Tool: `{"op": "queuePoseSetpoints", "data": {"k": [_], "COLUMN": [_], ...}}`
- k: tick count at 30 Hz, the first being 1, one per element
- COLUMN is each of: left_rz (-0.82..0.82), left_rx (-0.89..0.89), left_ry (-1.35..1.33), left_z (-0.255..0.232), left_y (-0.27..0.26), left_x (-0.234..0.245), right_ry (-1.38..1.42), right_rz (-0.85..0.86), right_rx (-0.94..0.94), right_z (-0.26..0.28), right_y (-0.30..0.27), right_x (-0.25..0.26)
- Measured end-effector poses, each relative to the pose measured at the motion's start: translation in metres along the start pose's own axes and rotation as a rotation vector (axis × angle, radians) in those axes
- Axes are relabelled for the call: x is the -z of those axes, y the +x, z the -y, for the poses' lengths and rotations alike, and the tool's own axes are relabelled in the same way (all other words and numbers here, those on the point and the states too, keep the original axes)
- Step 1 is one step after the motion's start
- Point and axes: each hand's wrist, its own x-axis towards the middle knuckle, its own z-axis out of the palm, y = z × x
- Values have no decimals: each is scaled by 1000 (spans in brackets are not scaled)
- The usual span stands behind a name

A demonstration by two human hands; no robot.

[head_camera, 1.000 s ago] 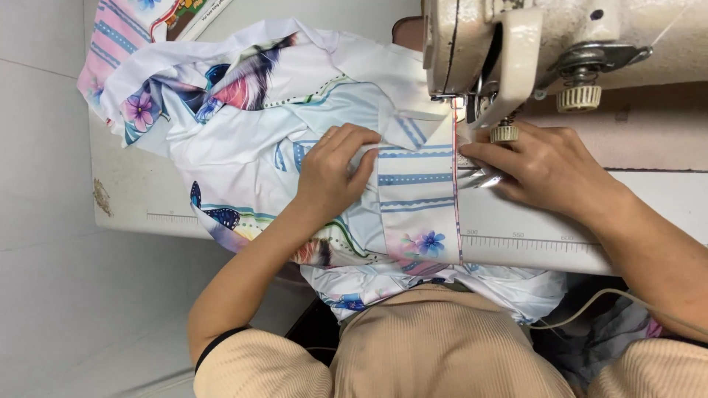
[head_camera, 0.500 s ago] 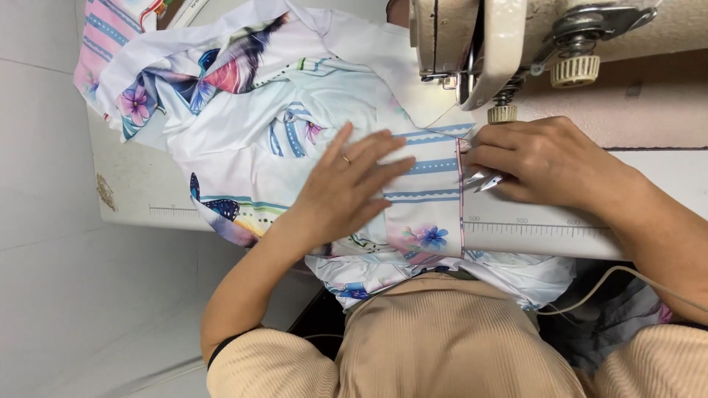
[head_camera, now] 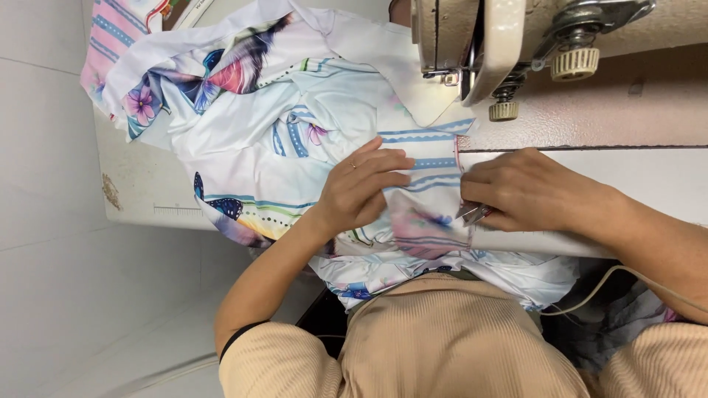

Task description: The person is sewing small pink labels onto various parts of a patterned garment using an industrial sewing machine.

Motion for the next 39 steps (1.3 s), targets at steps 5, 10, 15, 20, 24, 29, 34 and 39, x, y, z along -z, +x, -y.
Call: {"op": "queuePoseSetpoints", "data": {"k": [5, 10, 15, 20, 24, 29, 34, 39], "left_rz": [-105, -192, -53, 228, 55, -161, -268, -237], "left_rx": [-18, 53, -118, -229, -278, 97, 247, 213], "left_ry": [-150, -426, -277, 241, 164, -274, -366, -359], "left_z": [18, 35, 27, 17, 20, 15, 4, 6], "left_y": [7, 19, 33, 37, 36, 38, 43, 45], "left_x": [4, 10, 11, 2, -1, 10, 5, 7], "right_ry": [-191, -335, -283, -331, -399, -401, -329, -324], "right_rz": [-12, -78, -176, -283, -264, -251, -230, -209], "right_rx": [-50, -61, 14, 57, 40, 22, -19, -51], "right_z": [-5, -5, -4, -5, -7, -7, -3, -5], "right_y": [-4, -7, -6, -4, -6, -8, -3, -5], "right_x": [0, 10, 3, -6, -4, 11, 13, 14]}}
